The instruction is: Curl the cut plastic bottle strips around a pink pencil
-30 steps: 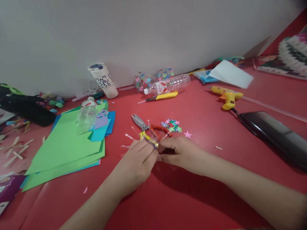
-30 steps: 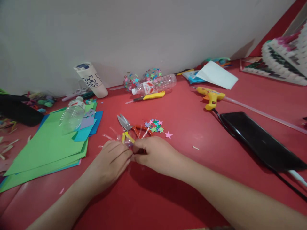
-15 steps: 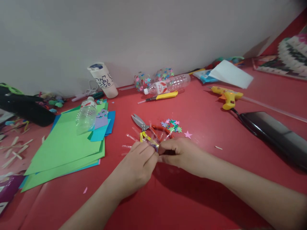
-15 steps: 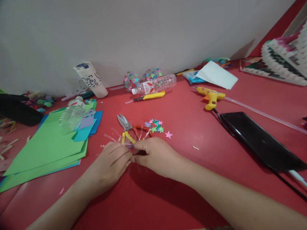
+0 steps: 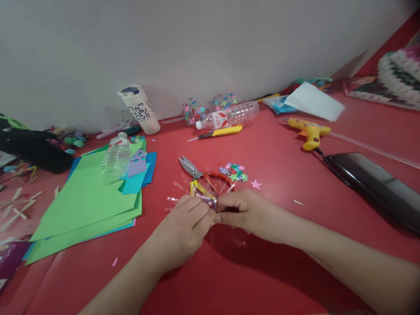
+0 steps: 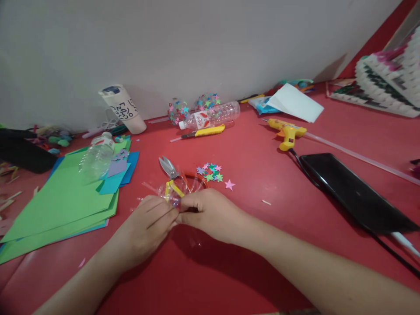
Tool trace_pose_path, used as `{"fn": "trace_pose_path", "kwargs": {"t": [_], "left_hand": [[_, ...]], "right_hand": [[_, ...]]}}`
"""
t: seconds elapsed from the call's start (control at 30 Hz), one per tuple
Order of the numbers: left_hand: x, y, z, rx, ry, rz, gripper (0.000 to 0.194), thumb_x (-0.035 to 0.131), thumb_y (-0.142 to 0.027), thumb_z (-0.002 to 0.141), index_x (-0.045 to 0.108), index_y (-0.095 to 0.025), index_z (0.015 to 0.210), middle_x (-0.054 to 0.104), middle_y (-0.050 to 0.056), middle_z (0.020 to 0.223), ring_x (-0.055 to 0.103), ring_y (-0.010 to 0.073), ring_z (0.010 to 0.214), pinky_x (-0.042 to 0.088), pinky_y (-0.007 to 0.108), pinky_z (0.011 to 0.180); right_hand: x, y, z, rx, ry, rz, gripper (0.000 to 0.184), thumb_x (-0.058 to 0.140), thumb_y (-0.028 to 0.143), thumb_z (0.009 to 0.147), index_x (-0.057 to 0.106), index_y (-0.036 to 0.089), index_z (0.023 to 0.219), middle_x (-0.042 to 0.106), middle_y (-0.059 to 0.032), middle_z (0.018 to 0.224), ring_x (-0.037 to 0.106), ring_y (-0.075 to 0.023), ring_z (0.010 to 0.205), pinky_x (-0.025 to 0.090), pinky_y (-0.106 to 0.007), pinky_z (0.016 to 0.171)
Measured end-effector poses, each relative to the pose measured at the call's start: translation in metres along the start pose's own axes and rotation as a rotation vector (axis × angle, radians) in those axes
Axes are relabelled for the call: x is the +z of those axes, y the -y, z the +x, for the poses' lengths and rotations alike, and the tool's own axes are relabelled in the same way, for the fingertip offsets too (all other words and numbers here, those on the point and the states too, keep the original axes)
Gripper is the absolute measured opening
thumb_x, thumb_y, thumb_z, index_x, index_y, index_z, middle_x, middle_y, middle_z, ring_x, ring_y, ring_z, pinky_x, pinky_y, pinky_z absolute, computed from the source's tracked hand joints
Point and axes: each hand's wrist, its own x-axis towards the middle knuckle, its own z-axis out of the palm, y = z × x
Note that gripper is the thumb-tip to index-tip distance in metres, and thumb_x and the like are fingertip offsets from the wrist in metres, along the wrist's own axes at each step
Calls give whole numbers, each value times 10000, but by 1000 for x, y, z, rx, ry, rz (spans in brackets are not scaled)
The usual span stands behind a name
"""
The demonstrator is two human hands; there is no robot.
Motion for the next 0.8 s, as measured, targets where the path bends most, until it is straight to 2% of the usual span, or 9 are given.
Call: {"fn": "trace_pose_path", "kwargs": {"t": [0.13,0.27,0.47,0.63,0.8], "left_hand": [[2,1,0,-16,-28,-12,171,391,-99,898,561,-107,901,587,78,815,473,184,741,417,341,670],[2,2,0,-14,15,-14,150,410,-109,893,560,-108,900,576,69,799,474,183,723,408,339,662],[1,2,1,-1,-60,-17,146,421,-103,889,560,-90,932,585,80,800,489,187,740,411,334,676],[2,2,1,-3,6,-12,151,418,-104,889,569,-100,894,583,77,794,489,183,724,413,335,664],[2,2,2,-15,-61,-4,178,390,-114,902,568,-109,910,596,77,816,498,184,756,431,336,688]], "right_hand": [[1,-1,1,46,-10,79,162,580,200,754,498,171,618,402,76,524,358,-72,494,308,-199,502],[1,0,1,32,4,101,170,582,211,765,510,165,619,412,71,546,365,-69,513,300,-194,497],[1,3,1,94,-1,114,164,574,160,759,487,173,620,393,89,490,355,-60,456,299,-192,478],[1,2,1,37,-5,73,147,573,178,765,526,162,627,455,55,576,415,-81,555,334,-199,534],[1,0,1,78,-30,66,148,580,185,753,496,175,631,428,69,544,390,-79,514,322,-204,518]]}}
